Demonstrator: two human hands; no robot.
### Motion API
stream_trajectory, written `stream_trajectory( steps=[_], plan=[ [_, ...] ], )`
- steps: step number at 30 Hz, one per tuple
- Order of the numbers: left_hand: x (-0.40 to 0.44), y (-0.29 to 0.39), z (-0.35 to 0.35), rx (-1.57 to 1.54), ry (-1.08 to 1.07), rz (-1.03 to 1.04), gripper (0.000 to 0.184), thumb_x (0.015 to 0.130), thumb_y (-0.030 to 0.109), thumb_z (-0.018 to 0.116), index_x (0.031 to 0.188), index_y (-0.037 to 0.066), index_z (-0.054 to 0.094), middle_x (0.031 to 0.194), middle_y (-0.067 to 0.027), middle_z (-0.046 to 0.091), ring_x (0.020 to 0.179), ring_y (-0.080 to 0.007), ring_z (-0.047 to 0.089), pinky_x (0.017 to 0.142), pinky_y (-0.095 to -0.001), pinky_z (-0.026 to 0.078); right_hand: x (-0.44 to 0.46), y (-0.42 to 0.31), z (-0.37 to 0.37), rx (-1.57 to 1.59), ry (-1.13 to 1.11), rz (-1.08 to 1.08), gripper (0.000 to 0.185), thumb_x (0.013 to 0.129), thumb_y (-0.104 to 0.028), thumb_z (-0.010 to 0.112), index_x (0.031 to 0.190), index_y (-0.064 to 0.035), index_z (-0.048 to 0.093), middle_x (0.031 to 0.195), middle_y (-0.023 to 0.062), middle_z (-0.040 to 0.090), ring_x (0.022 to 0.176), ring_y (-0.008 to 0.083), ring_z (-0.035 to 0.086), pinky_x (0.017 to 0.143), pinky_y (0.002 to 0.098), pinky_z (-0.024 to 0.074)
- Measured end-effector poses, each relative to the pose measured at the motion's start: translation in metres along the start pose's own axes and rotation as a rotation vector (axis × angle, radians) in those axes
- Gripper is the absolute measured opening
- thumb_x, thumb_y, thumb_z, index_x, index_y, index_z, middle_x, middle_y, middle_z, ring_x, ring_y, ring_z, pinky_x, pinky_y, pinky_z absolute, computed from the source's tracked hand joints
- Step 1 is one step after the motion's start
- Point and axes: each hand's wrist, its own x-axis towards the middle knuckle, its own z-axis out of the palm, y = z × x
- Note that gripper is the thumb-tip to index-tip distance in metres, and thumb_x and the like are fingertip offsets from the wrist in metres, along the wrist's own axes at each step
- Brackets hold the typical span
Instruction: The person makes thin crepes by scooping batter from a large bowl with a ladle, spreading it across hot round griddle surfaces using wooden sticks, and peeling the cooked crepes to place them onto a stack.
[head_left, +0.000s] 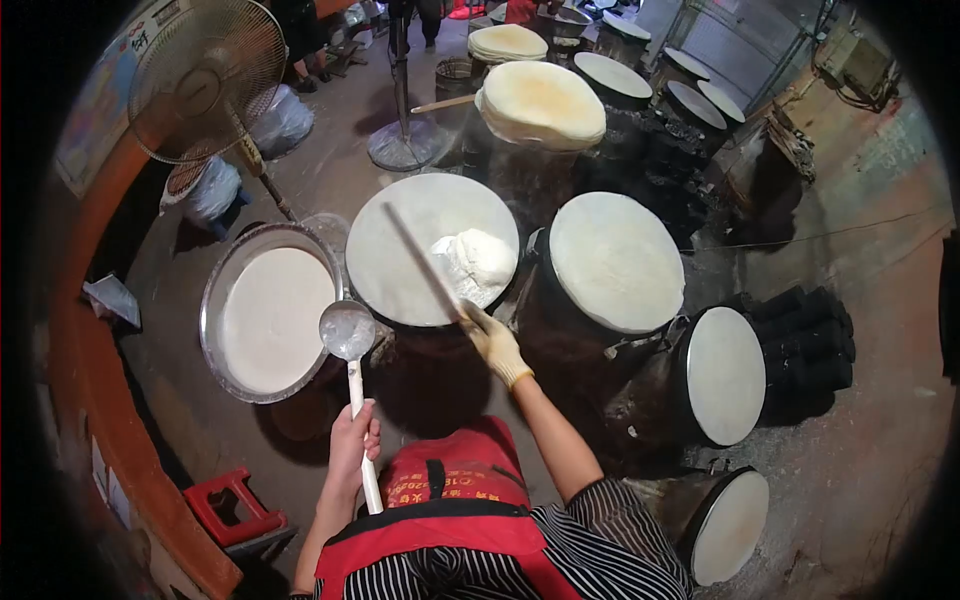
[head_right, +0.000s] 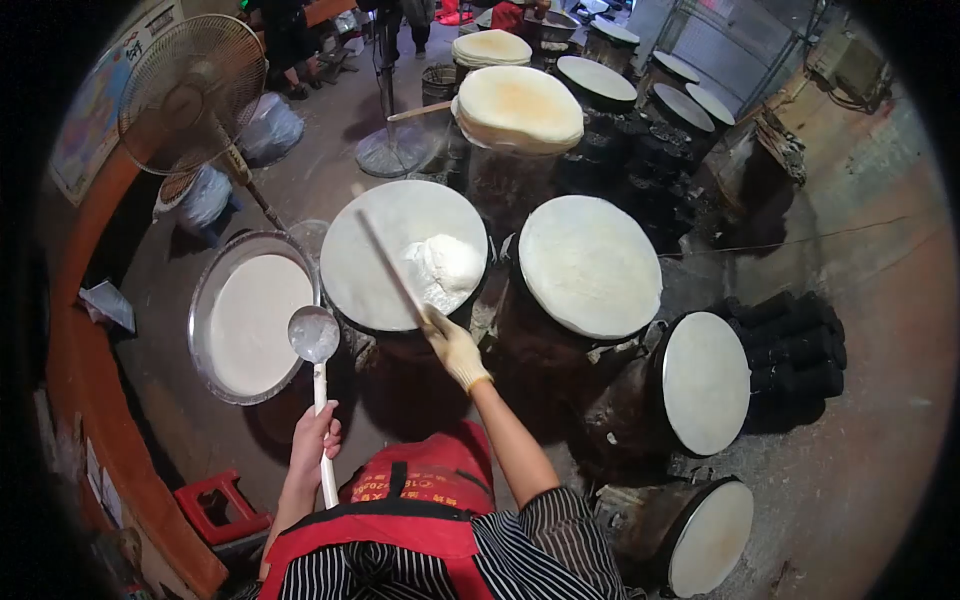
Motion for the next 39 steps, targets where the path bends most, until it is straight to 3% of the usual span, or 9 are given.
stream_trajectory(
  steps=[4,5,6,8,14,30,34,36,39],
  plan=[
    [0.011,-0.006,-0.017,-0.005,-0.009,0.070,0.014,0.098,0.019,0.056,0.103,0.006,0.054,0.071,0.0000,0.049,0.053,-0.0064,0.046,0.044,-0.0214,0.041,-0.020,0.094,0.047,1.436,0.569,0.219,0.038,0.097,-0.007,0.055,0.134,-0.0036,0.054,0.128,0.0082,0.060,0.109,0.0160,0.061,0.097,0.0267,0.0450],
    [0.012,-0.004,-0.016,0.015,-0.019,0.066,0.013,0.098,0.016,0.056,0.103,0.005,0.055,0.071,0.0001,0.049,0.057,-0.0076,0.048,0.048,-0.0224,0.043,-0.025,0.055,0.051,1.054,0.546,0.392,0.038,0.096,-0.007,0.056,0.133,-0.0030,0.054,0.127,0.0082,0.061,0.109,0.0151,0.061,0.094,0.0253,0.0472],
    [0.013,0.000,-0.017,-0.008,-0.050,0.036,0.012,0.098,0.014,0.056,0.104,0.004,0.055,0.073,-0.0002,0.049,0.057,-0.0073,0.047,0.048,-0.0211,0.042,-0.011,0.046,0.069,1.851,0.552,0.268,0.038,0.097,-0.007,0.056,0.134,-0.0016,0.053,0.124,0.0046,0.060,0.102,0.0124,0.060,0.093,0.0241,0.0471],
    [0.020,0.004,-0.026,-0.010,-0.118,0.009,0.011,0.098,0.013,0.055,0.104,0.004,0.054,0.075,-0.0007,0.049,0.056,-0.0067,0.046,0.046,-0.0197,0.040,0.003,0.062,0.113,0.618,0.408,0.112,0.038,0.097,-0.010,0.055,0.133,0.0027,0.053,0.125,0.0084,0.061,0.106,0.0101,0.057,0.095,0.0226,0.0422],
    [0.019,0.017,-0.030,-0.045,-0.181,-0.055,0.010,0.098,0.011,0.054,0.104,0.003,0.051,0.075,-0.0015,0.048,0.053,-0.0051,0.042,0.039,-0.0172,0.033,-0.021,0.051,0.066,0.674,0.710,0.115,0.042,0.097,-0.016,0.055,0.134,0.0037,0.051,0.128,0.0084,0.059,0.112,0.0124,0.055,0.096,0.0256,0.0441],
    [0.095,0.039,-0.038,0.209,-0.235,-0.070,0.015,0.098,0.016,0.053,0.087,0.009,0.045,0.070,0.0008,0.046,0.052,-0.0072,0.044,0.040,-0.0216,0.036,-0.073,0.004,0.020,0.403,0.131,0.196,0.043,0.096,-0.015,0.059,0.135,0.0021,0.051,0.129,0.0108,0.061,0.120,0.0154,0.054,0.103,0.0255,0.0372],
    [0.168,0.047,-0.006,0.287,-0.264,0.034,0.009,0.094,0.008,0.050,0.094,0.004,0.042,0.069,-0.0021,0.044,0.049,-0.0118,0.045,0.040,-0.0271,0.040,-0.088,0.020,0.061,0.536,0.566,0.205,0.042,0.096,-0.012,0.059,0.134,0.0043,0.052,0.134,0.0103,0.057,0.122,0.0165,0.052,0.105,0.0276,0.0365],
    [0.181,0.043,0.025,0.301,-0.177,0.019,0.009,0.091,0.002,0.046,0.096,0.000,0.039,0.068,-0.0044,0.043,0.047,-0.0143,0.045,0.038,-0.0307,0.042,-0.088,-0.026,0.072,0.655,0.462,0.467,0.042,0.097,-0.014,0.059,0.135,0.0015,0.052,0.129,0.0080,0.060,0.118,0.0152,0.054,0.102,0.0262,0.0393],
    [0.194,0.025,0.052,0.265,-0.148,-0.028,0.006,0.087,0.000,0.048,0.089,-0.001,0.042,0.068,-0.0079,0.047,0.047,-0.0170,0.048,0.038,-0.0309,0.042,-0.075,-0.010,0.124,0.885,0.246,0.494,0.040,0.097,-0.017,0.056,0.137,-0.0197,0.054,0.079,-0.0037,0.055,0.055,0.0078,0.046,0.046,0.0268,0.0396]
  ],
)
